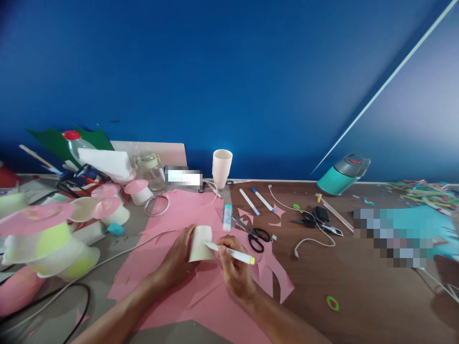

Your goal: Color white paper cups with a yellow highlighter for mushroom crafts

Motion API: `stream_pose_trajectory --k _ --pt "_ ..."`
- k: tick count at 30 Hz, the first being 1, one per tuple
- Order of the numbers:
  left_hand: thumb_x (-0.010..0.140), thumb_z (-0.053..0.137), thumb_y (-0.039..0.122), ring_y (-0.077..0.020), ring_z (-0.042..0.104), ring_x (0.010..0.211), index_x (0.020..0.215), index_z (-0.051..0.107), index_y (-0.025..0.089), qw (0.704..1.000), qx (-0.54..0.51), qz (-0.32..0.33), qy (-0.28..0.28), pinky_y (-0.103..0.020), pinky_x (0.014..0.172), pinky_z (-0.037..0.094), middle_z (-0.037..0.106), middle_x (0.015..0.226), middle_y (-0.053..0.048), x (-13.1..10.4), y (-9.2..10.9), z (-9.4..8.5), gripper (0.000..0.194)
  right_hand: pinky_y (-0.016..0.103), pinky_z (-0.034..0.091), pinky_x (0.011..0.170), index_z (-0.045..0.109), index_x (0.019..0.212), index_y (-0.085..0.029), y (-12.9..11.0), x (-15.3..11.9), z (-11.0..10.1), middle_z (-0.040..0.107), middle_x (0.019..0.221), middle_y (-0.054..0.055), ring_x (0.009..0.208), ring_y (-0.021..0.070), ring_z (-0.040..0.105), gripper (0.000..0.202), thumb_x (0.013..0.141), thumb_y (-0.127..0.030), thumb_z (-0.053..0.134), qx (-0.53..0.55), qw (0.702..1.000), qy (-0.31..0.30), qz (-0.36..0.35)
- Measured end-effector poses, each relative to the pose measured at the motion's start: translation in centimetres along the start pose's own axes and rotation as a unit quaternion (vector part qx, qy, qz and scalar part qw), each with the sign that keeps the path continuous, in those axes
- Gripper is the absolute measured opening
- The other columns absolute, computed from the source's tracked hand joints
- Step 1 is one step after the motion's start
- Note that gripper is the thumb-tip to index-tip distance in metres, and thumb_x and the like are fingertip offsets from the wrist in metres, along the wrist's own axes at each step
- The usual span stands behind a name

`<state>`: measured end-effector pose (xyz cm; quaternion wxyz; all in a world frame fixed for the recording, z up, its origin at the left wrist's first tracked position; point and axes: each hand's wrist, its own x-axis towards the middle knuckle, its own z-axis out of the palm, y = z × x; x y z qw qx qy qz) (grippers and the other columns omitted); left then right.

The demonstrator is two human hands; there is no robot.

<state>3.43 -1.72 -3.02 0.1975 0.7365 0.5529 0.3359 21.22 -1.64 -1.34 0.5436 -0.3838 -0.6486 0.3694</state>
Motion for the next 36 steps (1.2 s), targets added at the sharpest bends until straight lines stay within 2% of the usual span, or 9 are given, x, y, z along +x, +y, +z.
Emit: stream_pose_trajectory --k 7,18,22,26,36 --pt "0.073 0.058 0.022 -0.0327 0.052 0.115 0.128 0.037 0.013 1.0 0.005 0.0 0.007 -0.051 0.094 0.044 0.052 0.124 -0.019 -0.19 -0.3 0.23 0.059 0.025 0.038 0.051 0.056 0.084 -0.021 -0.2 0.22 -0.06 0.05 0.064 -0.001 0.055 0.0129 0.046 0.022 0.094 -0.033 0.042 -0.021 1.0 -0.001 -0.021" --pt "0.073 0.058 0.022 -0.0353 0.048 0.119 0.129 0.031 0.009 1.0 0.009 0.007 0.005 -0.054 0.097 0.041 0.048 0.128 -0.024 -0.23 -0.7 0.5 0.064 0.024 0.039 0.053 0.056 0.082 -0.021 -0.28 0.51 0.02 0.051 0.066 -0.002 0.057 0.0125 0.047 0.018 0.093 -0.027 0.043 -0.05 0.998 0.011 -0.04" --pt "0.073 0.059 0.022 -0.0338 0.049 0.118 0.129 0.033 0.011 1.0 0.007 0.005 0.01 -0.053 0.097 0.042 0.049 0.127 -0.022 -0.33 -0.65 0.52 0.062 0.024 0.039 0.053 0.056 0.081 -0.021 -0.23 0.51 -0.04 0.051 0.066 -0.002 0.057 0.0128 0.047 0.018 0.092 -0.027 0.043 -0.053 0.998 0.021 -0.04" --pt "0.073 0.059 0.023 -0.032 0.052 0.113 0.128 0.038 0.013 1.0 0.005 0.001 0.012 -0.05 0.093 0.045 0.053 0.123 -0.019 -0.17 -0.4 0.39 0.06 0.024 0.038 0.051 0.055 0.081 -0.02 -0.35 0.26 0.0 0.049 0.063 -0.002 0.055 0.0125 0.046 0.018 0.092 -0.026 0.042 -0.045 0.998 0.005 -0.04" --pt "0.076 0.058 0.027 -0.0321 0.054 0.109 0.126 0.036 0.012 1.0 0.014 0.018 0.016 -0.05 0.091 0.046 0.054 0.12 -0.02 -0.06 -0.3 0.31 0.056 0.024 0.039 0.054 0.054 0.082 -0.02 -0.48 -0.04 -0.12 0.05 0.067 -0.001 0.059 0.0131 0.047 0.018 0.093 -0.026 0.042 -0.042 0.998 -0.016 -0.05"
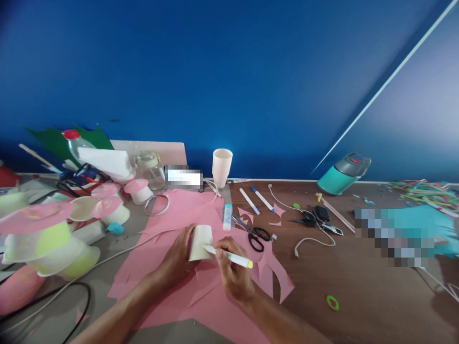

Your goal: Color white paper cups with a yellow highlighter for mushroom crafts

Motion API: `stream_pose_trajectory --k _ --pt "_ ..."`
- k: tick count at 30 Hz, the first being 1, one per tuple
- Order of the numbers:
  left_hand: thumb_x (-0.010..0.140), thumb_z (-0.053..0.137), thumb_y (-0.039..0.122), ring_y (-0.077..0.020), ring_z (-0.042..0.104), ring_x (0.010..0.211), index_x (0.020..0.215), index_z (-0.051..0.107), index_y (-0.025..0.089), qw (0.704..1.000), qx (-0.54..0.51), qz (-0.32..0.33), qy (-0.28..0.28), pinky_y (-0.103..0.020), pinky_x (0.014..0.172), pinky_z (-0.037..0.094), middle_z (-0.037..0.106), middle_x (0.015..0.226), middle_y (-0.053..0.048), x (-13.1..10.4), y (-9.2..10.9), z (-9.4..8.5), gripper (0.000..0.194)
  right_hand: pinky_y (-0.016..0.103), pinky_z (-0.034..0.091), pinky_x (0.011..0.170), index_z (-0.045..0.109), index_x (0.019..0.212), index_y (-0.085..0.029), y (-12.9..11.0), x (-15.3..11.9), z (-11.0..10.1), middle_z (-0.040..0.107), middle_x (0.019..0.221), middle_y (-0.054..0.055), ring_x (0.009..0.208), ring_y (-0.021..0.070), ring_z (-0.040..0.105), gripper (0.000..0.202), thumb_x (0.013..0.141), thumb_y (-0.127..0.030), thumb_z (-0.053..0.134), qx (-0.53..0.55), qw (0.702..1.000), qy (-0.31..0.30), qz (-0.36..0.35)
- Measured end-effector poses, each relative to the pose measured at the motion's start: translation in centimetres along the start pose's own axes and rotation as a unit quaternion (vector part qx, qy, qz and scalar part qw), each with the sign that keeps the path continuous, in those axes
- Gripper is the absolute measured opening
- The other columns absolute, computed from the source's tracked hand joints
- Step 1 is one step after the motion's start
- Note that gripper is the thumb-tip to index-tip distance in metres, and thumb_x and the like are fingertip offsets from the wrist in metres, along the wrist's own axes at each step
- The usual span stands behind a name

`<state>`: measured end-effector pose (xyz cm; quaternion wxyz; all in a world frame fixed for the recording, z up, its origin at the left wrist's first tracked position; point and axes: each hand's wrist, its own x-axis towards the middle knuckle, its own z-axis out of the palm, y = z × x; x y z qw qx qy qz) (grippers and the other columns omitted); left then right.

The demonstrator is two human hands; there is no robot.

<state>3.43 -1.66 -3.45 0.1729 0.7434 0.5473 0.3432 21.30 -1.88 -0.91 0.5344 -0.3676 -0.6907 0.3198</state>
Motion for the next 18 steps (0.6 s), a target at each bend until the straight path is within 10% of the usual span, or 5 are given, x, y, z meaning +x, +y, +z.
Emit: stream_pose_trajectory --k 18 --pt "0.074 0.058 0.024 -0.0314 0.053 0.114 0.128 0.037 0.016 1.0 0.005 0.0 0.006 -0.048 0.094 0.045 0.053 0.124 -0.018 -0.13 -0.3 0.13 0.059 0.025 0.042 0.058 0.055 0.089 -0.021 0.37 -0.09 0.25 0.053 0.072 0.0 0.063 0.0135 0.05 0.014 0.093 -0.026 0.042 -0.022 1.0 -0.002 -0.008"
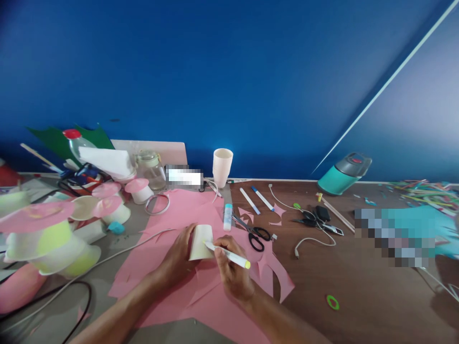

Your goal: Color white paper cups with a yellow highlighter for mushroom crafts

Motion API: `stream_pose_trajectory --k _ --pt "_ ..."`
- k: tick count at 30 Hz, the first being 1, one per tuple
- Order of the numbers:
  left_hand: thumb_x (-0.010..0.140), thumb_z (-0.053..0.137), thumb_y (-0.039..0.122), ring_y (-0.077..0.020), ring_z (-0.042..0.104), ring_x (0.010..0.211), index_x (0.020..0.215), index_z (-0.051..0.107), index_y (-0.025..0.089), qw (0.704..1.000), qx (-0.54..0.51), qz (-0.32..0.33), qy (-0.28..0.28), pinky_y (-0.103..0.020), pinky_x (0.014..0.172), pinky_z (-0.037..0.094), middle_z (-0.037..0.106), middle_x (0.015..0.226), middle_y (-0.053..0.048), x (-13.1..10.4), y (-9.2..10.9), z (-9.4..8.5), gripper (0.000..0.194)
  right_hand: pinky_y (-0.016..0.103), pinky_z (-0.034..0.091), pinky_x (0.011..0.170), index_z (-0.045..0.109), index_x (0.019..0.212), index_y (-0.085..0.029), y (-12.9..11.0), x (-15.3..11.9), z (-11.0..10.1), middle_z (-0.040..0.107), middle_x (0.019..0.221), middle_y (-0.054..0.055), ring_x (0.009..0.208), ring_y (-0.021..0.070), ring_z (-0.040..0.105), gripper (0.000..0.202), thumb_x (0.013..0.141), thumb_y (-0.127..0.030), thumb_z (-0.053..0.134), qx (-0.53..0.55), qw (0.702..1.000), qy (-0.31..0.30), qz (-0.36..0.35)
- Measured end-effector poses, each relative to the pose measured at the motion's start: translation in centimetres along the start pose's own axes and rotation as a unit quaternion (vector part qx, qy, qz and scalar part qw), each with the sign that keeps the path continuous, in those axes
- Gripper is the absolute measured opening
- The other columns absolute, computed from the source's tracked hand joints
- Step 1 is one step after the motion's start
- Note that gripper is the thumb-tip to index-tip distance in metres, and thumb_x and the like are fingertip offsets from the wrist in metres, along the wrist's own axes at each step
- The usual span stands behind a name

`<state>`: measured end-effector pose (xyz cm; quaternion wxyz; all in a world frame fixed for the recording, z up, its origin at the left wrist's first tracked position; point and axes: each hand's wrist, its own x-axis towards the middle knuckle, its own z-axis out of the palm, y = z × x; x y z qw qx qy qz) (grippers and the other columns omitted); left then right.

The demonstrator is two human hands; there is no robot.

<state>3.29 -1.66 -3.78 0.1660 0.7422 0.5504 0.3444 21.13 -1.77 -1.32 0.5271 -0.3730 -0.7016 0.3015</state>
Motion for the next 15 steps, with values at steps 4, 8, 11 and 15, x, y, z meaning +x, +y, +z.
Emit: stream_pose_trajectory --k 4,8,11,15 --pt "0.073 0.059 0.025 -0.0318 0.053 0.113 0.128 0.036 0.014 1.0 -0.003 -0.006 0.0 -0.048 0.093 0.046 0.053 0.123 -0.019 0.07 0.05 -0.03 0.061 0.025 0.043 0.058 0.055 0.088 -0.02 -0.29 0.05 0.01 0.054 0.072 0.0 0.064 0.0139 0.052 0.014 0.092 -0.025 0.043 -0.001 1.0 -0.003 -0.006" --pt "0.074 0.059 0.024 -0.0308 0.054 0.111 0.128 0.035 0.015 1.0 -0.002 -0.004 0.003 -0.048 0.092 0.046 0.054 0.122 -0.018 0.03 0.03 0.09 0.06 0.026 0.043 0.056 0.056 0.087 -0.019 -0.64 0.2 0.08 0.055 0.071 0.001 0.062 0.014 0.053 0.015 0.092 -0.026 0.043 0.006 1.0 -0.008 -0.012" --pt "0.074 0.059 0.026 -0.0331 0.054 0.112 0.128 0.035 0.012 1.0 0.003 0.0 0.009 -0.051 0.092 0.046 0.053 0.123 -0.022 0.03 0.04 0.14 0.06 0.026 0.044 0.056 0.057 0.085 -0.019 -0.68 0.22 0.09 0.056 0.071 0.002 0.062 0.0145 0.053 0.016 0.092 -0.026 0.044 0.008 1.0 -0.006 -0.017" --pt "0.074 0.059 0.027 -0.0331 0.055 0.109 0.127 0.038 0.013 1.0 0.004 0.002 0.007 -0.05 0.09 0.047 0.055 0.121 -0.021 0.12 0.21 0.0 0.058 0.027 0.044 0.057 0.057 0.085 -0.019 -0.52 0.18 -0.02 0.056 0.072 0.002 0.063 0.0154 0.054 0.017 0.091 -0.027 0.044 0.012 1.0 -0.01 -0.01"
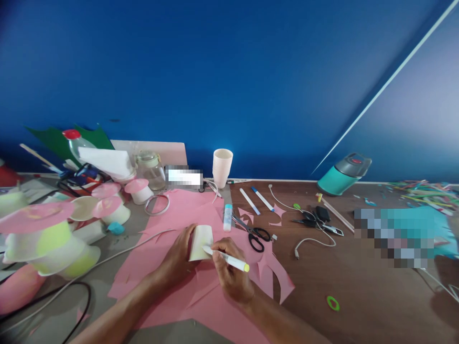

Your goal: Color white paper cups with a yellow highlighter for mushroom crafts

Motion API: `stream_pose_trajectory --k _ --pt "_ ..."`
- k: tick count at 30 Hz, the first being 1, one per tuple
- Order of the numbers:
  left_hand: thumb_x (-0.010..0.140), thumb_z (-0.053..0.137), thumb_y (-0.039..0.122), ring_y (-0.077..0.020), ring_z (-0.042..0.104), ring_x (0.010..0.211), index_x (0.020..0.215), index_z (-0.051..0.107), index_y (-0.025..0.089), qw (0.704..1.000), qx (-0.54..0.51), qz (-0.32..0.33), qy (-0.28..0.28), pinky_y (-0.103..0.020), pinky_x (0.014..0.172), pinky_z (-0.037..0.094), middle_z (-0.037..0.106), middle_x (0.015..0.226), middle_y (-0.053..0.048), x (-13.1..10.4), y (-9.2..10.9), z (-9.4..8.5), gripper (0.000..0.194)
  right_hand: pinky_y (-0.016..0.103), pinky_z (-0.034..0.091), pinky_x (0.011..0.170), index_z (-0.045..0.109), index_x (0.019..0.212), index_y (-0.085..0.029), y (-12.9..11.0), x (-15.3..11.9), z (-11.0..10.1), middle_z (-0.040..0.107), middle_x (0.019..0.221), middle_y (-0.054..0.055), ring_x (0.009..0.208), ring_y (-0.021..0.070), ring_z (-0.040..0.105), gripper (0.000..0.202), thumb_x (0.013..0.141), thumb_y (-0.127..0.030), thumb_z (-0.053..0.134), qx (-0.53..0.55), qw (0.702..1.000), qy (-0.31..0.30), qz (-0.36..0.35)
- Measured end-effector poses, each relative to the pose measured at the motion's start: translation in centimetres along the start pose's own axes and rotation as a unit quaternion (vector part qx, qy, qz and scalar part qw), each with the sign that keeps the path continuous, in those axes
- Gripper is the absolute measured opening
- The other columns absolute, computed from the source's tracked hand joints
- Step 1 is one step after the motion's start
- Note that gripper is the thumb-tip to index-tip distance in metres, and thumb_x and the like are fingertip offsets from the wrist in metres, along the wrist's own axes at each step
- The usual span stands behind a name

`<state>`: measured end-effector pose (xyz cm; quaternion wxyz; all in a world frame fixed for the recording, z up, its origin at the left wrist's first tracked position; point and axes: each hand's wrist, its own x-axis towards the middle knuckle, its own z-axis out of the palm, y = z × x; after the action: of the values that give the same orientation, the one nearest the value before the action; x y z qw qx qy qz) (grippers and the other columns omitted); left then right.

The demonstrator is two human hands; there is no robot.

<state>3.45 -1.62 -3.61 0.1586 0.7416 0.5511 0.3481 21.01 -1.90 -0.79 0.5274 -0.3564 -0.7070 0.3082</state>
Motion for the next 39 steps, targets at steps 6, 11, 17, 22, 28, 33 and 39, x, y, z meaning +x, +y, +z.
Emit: stream_pose_trajectory --k 6,11,17,22,28,33,39 --pt "0.075 0.059 0.026 -0.0334 0.054 0.111 0.128 0.036 0.012 1.0 0.007 0.001 -0.002 -0.05 0.09 0.047 0.054 0.122 -0.022 0.0 0.1 -0.1 0.059 0.027 0.043 0.057 0.057 0.086 -0.019 0.0 0.0 -0.1 0.055 0.071 0.002 0.063 0.0149 0.052 0.018 0.092 -0.029 0.042 0.005 1.0 0.001 0.006" --pt "0.076 0.057 0.027 -0.0323 0.054 0.111 0.129 0.034 0.013 1.0 -0.003 0.003 0.002 -0.051 0.093 0.045 0.054 0.122 -0.02 -0.1 -0.1 0.0 0.059 0.026 0.041 0.054 0.055 0.088 -0.02 0.0 -0.1 -0.1 0.053 0.069 0.0 0.058 0.014 0.048 0.02 0.094 -0.032 0.04 -0.004 1.0 0.007 0.023" --pt "0.075 0.057 0.024 -0.0339 0.052 0.114 0.13 0.033 0.011 1.0 -0.007 -0.002 -0.009 -0.052 0.092 0.045 0.052 0.123 -0.022 -0.2 -0.2 0.1 0.061 0.027 0.043 0.057 0.055 0.087 -0.02 0.3 -0.1 0.0 0.054 0.071 0.001 0.062 0.0153 0.052 0.02 0.093 -0.034 0.041 -0.011 1.0 0.011 0.023" --pt "0.076 0.057 0.025 -0.0329 0.053 0.112 0.129 0.034 0.013 1.0 -0.006 0.002 -0.012 -0.052 0.092 0.045 0.052 0.123 -0.02 -0.1 -0.1 0.0 0.06 0.026 0.043 0.055 0.055 0.087 -0.02 0.0 0.0 -0.1 0.054 0.069 0.0 0.06 0.0145 0.052 0.02 0.093 -0.032 0.041 -0.017 1.0 0.012 0.017" --pt "0.075 0.058 0.024 -0.0327 0.054 0.11 0.127 0.035 0.015 1.0 -0.006 0.005 -0.014 -0.05 0.092 0.046 0.054 0.121 -0.02 0.1 0.2 -0.3 0.058 0.03 0.047 0.06 0.056 0.091 -0.02 -0.6 0.2 -0.2 0.058 0.077 0.004 0.068 0.0174 0.057 0.013 0.091 -0.026 0.044 -0.036 0.998 -0.013 -0.052" --pt "0.072 0.06 0.021 -0.032 0.054 0.111 0.128 0.035 0.015 1.0 -0.012 -0.002 -0.008 -0.05 0.093 0.045 0.053 0.122 -0.018 0.0 0.1 -0.2 0.062 0.033 0.049 0.062 0.057 0.093 -0.021 -1.1 0.5 -0.2 0.059 0.076 0.005 0.069 0.0202 0.058 0.012 0.087 -0.021 0.046 -0.039 0.996 -0.029 -0.079" --pt "0.074 0.057 0.021 -0.0328 0.053 0.112 0.128 0.035 0.013 1.0 -0.016 0.005 -0.014 -0.052 0.093 0.044 0.053 0.124 -0.02 -0.1 -0.1 -0.1 0.059 0.034 0.047 0.061 0.056 0.093 -0.023 -1.0 0.5 -0.1 0.058 0.073 0.004 0.067 0.0205 0.056 0.013 0.084 -0.018 0.047 -0.047 0.994 -0.043 -0.089"
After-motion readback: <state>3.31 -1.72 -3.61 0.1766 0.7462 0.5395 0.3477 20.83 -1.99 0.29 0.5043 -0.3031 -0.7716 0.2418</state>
